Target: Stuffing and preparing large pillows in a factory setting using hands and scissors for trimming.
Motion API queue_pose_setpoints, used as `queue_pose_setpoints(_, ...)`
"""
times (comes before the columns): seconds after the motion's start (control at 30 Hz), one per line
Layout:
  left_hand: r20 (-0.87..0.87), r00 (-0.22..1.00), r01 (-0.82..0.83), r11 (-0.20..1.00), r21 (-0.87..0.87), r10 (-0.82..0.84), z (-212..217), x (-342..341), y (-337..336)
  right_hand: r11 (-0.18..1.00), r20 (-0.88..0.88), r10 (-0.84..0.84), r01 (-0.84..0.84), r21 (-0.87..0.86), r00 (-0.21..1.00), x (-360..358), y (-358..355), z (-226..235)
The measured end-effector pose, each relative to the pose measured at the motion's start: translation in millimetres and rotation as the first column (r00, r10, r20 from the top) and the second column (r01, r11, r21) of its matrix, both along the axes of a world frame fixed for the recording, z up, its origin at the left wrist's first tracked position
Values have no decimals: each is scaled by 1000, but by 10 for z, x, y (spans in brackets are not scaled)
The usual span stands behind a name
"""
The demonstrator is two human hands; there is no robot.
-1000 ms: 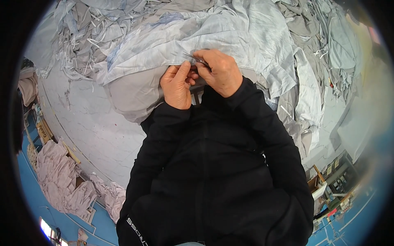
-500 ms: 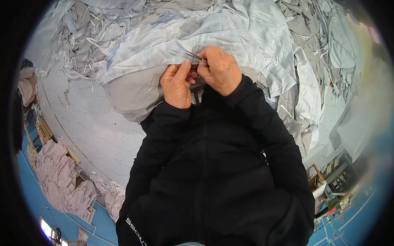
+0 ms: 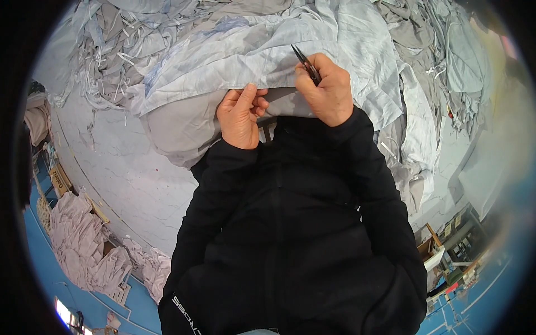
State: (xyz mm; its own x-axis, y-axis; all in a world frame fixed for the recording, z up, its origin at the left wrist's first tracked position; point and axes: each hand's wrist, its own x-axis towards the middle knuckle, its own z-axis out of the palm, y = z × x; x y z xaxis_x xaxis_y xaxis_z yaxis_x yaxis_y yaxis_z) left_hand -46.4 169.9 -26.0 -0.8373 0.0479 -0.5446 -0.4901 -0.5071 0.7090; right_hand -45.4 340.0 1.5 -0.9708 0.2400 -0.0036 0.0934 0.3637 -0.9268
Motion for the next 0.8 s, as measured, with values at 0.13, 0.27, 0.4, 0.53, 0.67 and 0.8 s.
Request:
queue_pose_setpoints(0.13, 89, 994, 66, 997, 43, -70, 128, 86, -70, 993, 156, 82, -67, -102, 984, 140, -74, 162)
queue_pose_setpoints(0.27, 9, 952, 305, 949, 76, -306, 328, 257, -116, 949, 99, 297, -281, -144, 950, 323, -259, 239)
queue_pose_setpoints(0.4, 8, 962, 269, 955, 123, -272, 389, 310, -247, 918, 34, 334, -317, -240, 942, 413, -395, 267)
queue_pose_setpoints(0.53, 89, 895, 436, 899, 41, -438, 522, 321, -518, 888, 99, 404, -363, -283, 909, 439, -464, 330)
queue_pose_setpoints(0.67, -55, 823, 545, 812, -209, -566, 825, 383, -899, 754, 78, 612, -550, -359, 787, 401, -510, 460)
queue_pose_setpoints(0.8, -199, 960, 94, 896, -434, -197, 1036, 497, -1425, 808, 10, 527, -497, -316, 850, 379, -407, 426)
